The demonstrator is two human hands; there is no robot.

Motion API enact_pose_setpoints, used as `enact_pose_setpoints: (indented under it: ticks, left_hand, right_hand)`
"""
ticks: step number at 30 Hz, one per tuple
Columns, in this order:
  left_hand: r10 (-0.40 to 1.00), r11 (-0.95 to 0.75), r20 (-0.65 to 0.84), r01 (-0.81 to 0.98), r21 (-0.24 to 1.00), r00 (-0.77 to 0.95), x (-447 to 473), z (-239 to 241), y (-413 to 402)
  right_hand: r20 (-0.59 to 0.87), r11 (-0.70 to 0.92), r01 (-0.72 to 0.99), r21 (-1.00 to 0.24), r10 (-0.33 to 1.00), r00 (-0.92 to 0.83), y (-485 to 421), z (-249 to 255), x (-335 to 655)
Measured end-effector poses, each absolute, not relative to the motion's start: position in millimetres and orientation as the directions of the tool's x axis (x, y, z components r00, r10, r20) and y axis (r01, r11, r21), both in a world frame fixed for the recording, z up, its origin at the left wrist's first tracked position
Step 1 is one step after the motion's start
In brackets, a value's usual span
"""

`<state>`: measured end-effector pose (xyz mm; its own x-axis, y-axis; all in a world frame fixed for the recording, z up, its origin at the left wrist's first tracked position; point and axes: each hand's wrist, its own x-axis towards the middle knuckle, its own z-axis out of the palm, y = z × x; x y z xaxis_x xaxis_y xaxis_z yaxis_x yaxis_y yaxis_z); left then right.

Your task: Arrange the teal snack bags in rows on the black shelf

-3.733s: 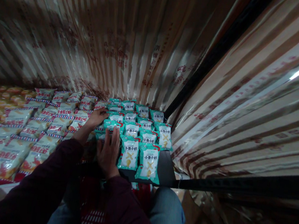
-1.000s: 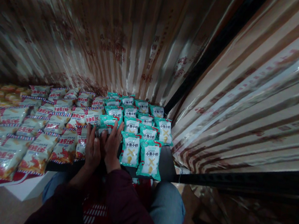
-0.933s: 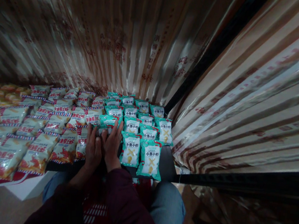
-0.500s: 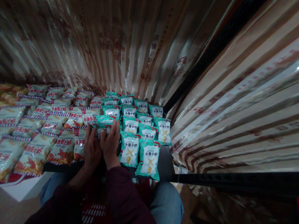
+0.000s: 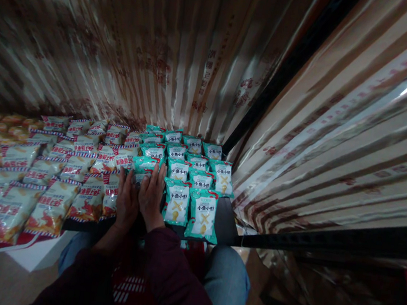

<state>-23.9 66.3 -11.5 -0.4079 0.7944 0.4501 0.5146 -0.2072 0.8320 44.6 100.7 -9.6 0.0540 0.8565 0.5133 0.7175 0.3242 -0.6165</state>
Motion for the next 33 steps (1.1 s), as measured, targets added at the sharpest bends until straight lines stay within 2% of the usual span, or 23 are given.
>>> enact_pose_setpoints:
  ticks: [9,19,26,33]
  left_hand:
    - [0.813,-0.217,0.46,0.548,0.808,-0.357,-34,-27,66]
    - [0.779,-0.355,0.577,0.586,0.729,-0.246,-29,-31,64]
    - [0.717,-0.424,0.68,0.678,0.601,-0.155,-29,-32,63]
    - [0.726,-0.437,0.674,0.663,0.608,-0.138,-29,-30,59]
  right_hand:
    - [0.52,0.38,0.657,-0.651,0.854,0.021,87,11,42]
    - [0.522,0.404,0.665,-0.628,0.852,-0.025,77,11,47]
    - [0.515,0.415,0.636,-0.65,0.857,-0.033,74,11,48]
    - [0.556,0.481,0.596,-0.643,0.829,-0.07,57,16,54]
